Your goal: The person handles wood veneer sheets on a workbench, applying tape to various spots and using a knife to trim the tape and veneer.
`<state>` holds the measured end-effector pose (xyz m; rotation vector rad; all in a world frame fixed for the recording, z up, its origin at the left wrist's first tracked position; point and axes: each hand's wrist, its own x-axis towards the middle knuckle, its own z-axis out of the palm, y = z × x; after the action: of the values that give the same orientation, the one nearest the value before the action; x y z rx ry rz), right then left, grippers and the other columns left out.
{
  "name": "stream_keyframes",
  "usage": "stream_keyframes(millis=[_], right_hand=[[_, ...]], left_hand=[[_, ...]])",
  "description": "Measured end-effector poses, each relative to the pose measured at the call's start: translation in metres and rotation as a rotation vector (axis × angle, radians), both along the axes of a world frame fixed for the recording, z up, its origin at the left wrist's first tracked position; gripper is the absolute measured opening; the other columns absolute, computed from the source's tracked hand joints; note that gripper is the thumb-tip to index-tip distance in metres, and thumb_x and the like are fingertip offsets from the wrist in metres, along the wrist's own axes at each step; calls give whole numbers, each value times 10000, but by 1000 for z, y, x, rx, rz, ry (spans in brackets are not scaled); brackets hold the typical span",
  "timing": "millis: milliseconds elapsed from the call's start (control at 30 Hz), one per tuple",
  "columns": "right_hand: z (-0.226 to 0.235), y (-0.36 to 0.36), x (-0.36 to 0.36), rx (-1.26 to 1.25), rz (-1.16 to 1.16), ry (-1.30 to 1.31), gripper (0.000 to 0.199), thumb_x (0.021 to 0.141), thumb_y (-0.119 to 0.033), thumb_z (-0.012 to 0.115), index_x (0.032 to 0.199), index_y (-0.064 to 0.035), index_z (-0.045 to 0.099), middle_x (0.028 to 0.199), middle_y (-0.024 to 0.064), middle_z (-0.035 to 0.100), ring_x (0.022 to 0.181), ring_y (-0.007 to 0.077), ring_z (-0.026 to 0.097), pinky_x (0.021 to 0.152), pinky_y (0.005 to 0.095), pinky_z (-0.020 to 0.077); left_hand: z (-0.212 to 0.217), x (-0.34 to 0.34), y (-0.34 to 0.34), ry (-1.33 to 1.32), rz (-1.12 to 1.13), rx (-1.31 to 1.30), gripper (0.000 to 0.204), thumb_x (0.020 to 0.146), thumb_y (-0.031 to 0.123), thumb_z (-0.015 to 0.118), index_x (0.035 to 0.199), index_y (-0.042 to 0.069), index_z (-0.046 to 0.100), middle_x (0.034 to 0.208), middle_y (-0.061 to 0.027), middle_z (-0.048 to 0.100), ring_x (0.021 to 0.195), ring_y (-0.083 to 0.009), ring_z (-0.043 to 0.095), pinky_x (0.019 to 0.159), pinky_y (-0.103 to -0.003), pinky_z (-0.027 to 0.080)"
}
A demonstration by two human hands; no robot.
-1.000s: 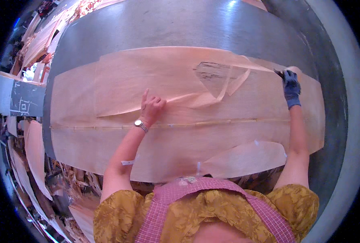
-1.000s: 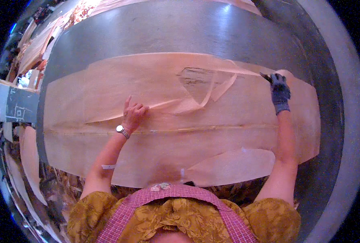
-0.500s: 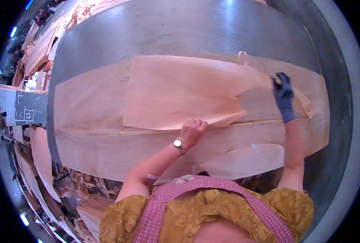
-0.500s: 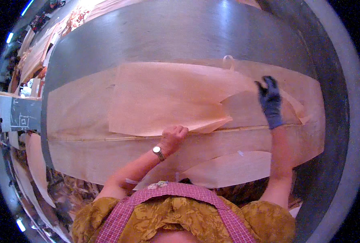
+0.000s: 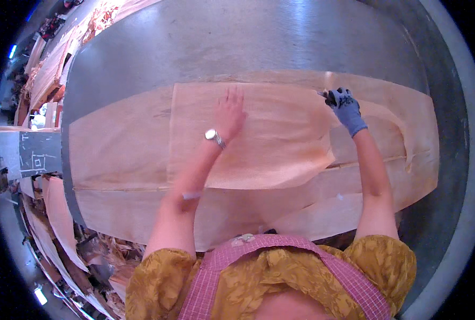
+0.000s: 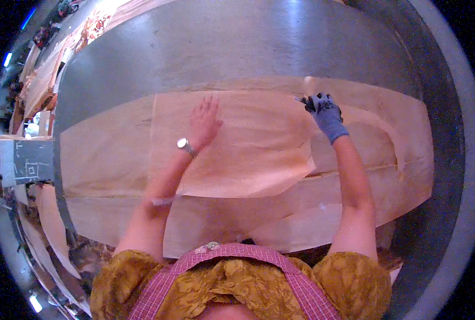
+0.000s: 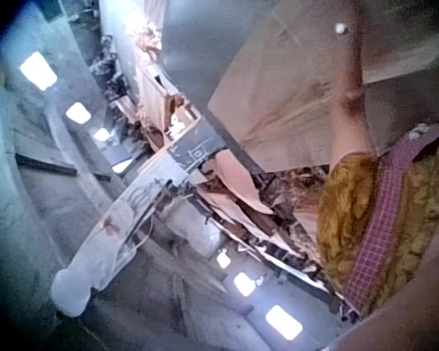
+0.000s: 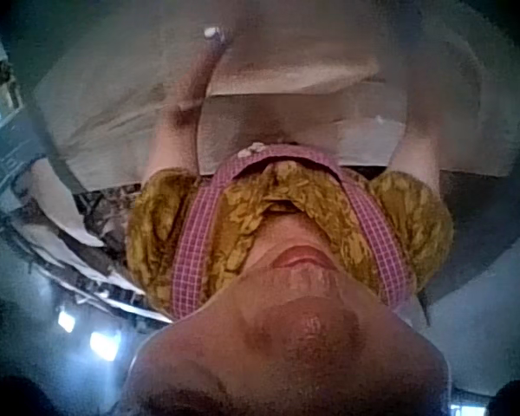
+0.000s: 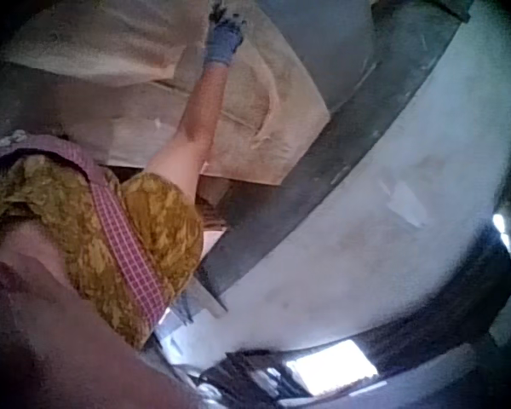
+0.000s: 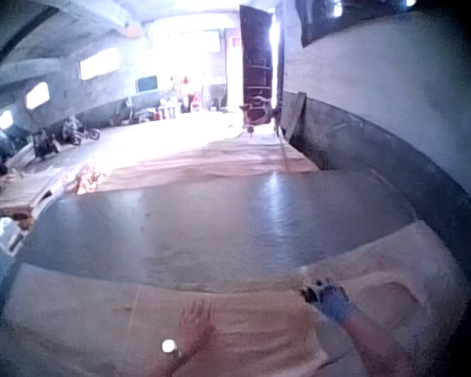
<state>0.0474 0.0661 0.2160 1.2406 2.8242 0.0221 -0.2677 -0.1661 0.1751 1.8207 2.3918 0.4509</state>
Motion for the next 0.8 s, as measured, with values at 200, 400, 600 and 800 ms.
stream_keyframes(millis=[200, 400, 600, 800], right_hand=[[38, -82, 46, 258, 138, 345, 262, 797, -178, 715, 1018, -84, 608, 1096, 114, 597, 989, 318, 580, 738, 432, 525], [91, -149, 92, -68, 82, 316, 294, 726, -97, 760, 998, -63, 652, 957, 104, 656, 897, 281, 639, 714, 387, 522], [253, -187, 115, -540, -108, 125, 234, 648, -123, 829, 817, -52, 683, 747, 78, 636, 746, 254, 619, 697, 352, 469], [328, -150, 116, -611, -47, 333, 225, 656, -93, 831, 825, -68, 683, 809, 62, 649, 768, 206, 614, 728, 322, 478]], left_hand=[[15, -63, 48, 369, -152, -46, 565, 769, 158, 699, 1302, 216, 522, 1379, -62, 491, 1302, -240, 435, 1146, -531, 211], [95, -76, -75, 269, -253, 57, 85, 759, 130, 689, 833, 153, 653, 916, -15, 664, 934, -178, 624, 1119, -469, 291], [254, -34, -170, -59, -267, -82, 117, 743, 86, 712, 743, 146, 611, 705, 13, 650, 713, -171, 649, 953, -399, 445], [349, -52, -211, -219, -204, -255, 126, 739, 120, 741, 758, 133, 617, 705, -6, 660, 693, -195, 648, 840, -376, 455]])
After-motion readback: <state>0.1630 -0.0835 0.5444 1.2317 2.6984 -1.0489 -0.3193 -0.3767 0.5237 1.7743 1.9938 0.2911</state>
